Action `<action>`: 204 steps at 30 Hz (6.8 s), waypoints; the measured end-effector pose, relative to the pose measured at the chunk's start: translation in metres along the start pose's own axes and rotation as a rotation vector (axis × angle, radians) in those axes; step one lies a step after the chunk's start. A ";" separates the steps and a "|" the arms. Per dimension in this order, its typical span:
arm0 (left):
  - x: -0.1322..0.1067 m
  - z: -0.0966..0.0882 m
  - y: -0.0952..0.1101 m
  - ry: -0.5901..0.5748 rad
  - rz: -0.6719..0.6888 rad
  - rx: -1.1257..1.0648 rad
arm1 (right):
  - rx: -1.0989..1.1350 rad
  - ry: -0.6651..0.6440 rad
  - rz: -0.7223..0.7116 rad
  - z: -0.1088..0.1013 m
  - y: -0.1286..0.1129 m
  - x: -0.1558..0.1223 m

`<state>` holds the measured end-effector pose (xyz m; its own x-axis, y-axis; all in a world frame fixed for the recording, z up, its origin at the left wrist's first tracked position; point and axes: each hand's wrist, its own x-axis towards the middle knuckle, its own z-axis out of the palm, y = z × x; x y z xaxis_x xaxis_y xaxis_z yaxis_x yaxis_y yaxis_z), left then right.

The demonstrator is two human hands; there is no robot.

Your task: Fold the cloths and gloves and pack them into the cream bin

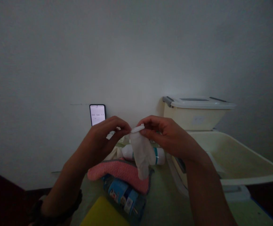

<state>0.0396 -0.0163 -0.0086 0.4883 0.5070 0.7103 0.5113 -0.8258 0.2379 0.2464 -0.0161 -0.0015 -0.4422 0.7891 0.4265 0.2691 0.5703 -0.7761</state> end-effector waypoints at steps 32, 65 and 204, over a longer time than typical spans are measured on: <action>-0.003 0.005 -0.004 -0.043 0.109 0.124 | -0.126 -0.024 0.052 0.001 -0.001 0.000; -0.009 0.023 -0.012 -0.461 -0.597 -0.781 | 0.059 0.289 -0.023 0.012 0.005 0.005; -0.004 0.041 -0.010 -0.170 -0.637 -1.553 | -0.187 0.002 -0.211 0.015 0.001 0.006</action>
<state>0.0612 0.0004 -0.0405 0.6111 0.7655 0.2013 -0.4368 0.1141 0.8923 0.2311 -0.0140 -0.0068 -0.5036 0.6485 0.5708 0.3240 0.7543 -0.5710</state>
